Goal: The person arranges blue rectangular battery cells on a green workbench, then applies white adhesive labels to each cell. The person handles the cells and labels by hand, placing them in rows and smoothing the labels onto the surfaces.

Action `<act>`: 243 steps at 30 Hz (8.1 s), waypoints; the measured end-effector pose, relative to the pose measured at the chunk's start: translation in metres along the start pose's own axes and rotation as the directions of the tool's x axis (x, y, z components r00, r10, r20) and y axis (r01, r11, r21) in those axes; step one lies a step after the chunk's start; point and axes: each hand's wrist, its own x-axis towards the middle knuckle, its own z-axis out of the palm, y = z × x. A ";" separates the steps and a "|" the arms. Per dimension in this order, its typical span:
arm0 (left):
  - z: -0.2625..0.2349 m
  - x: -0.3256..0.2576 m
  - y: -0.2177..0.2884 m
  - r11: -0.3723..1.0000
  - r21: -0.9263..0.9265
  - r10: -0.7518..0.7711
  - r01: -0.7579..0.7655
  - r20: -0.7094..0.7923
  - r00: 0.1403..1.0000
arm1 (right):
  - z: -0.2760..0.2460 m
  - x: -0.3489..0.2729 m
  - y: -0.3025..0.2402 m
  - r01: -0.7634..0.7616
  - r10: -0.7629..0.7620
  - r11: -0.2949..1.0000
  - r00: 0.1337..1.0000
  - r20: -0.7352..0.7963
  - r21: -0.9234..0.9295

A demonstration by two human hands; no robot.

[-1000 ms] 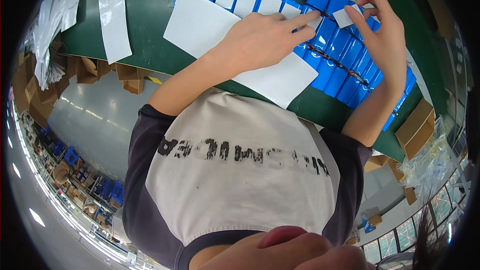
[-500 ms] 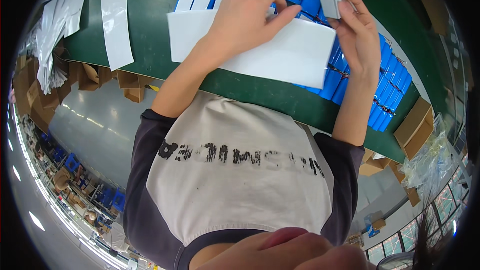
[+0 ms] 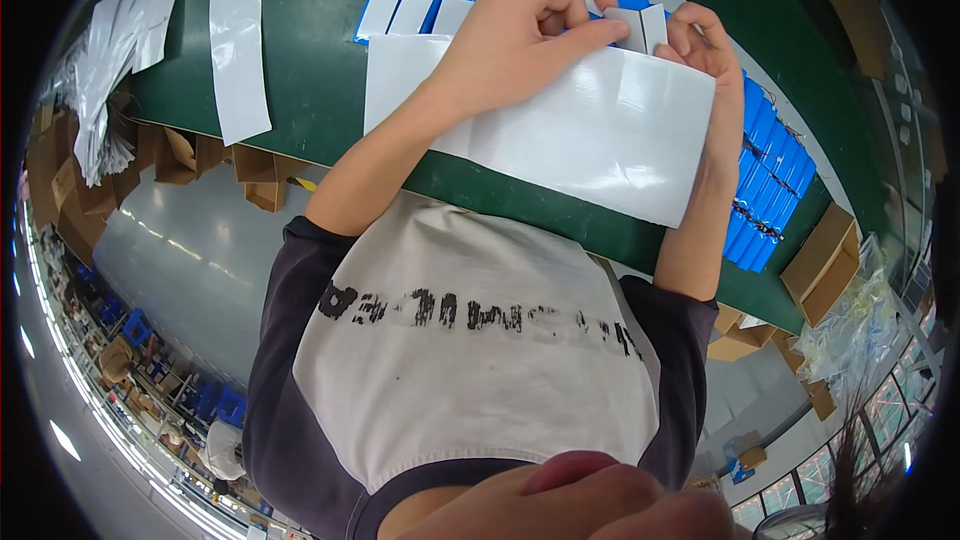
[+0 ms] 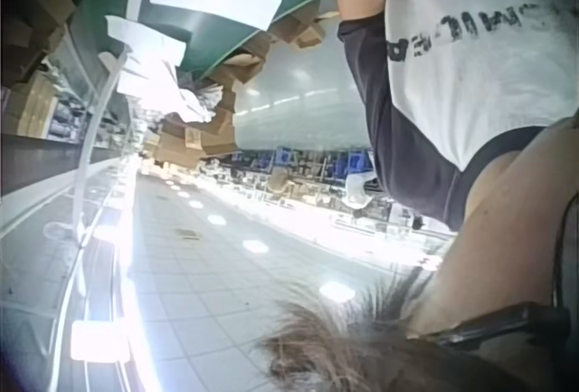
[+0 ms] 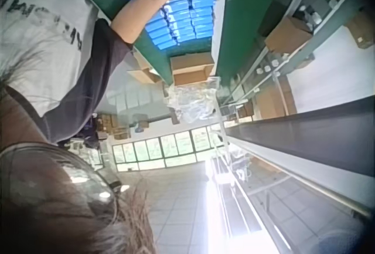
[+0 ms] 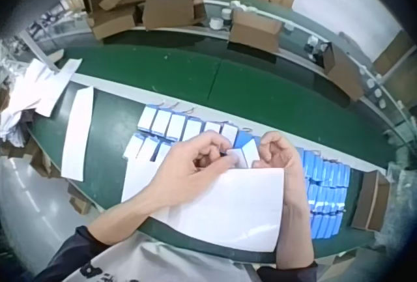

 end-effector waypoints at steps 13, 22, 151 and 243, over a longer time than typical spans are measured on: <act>-0.013 -0.034 0.003 0.989 0.144 0.025 -0.028 0.021 0.999 | -0.009 0.003 0.000 0.011 -0.027 0.871 0.999 -0.026 -0.492; -0.006 -0.036 -0.004 0.843 0.394 0.226 -0.367 0.360 0.905 | -0.017 0.043 -0.028 0.475 -0.072 0.228 0.879 0.472 -0.850; -0.008 -0.068 -0.005 0.975 -0.212 -0.032 -0.066 -0.427 0.904 | 0.119 -0.092 0.038 -0.066 0.047 0.983 0.992 0.113 0.171; 0.023 -0.054 -0.013 0.368 0.745 0.337 -0.556 0.450 0.827 | -0.010 0.001 -0.031 0.210 0.157 0.159 0.959 0.235 -0.965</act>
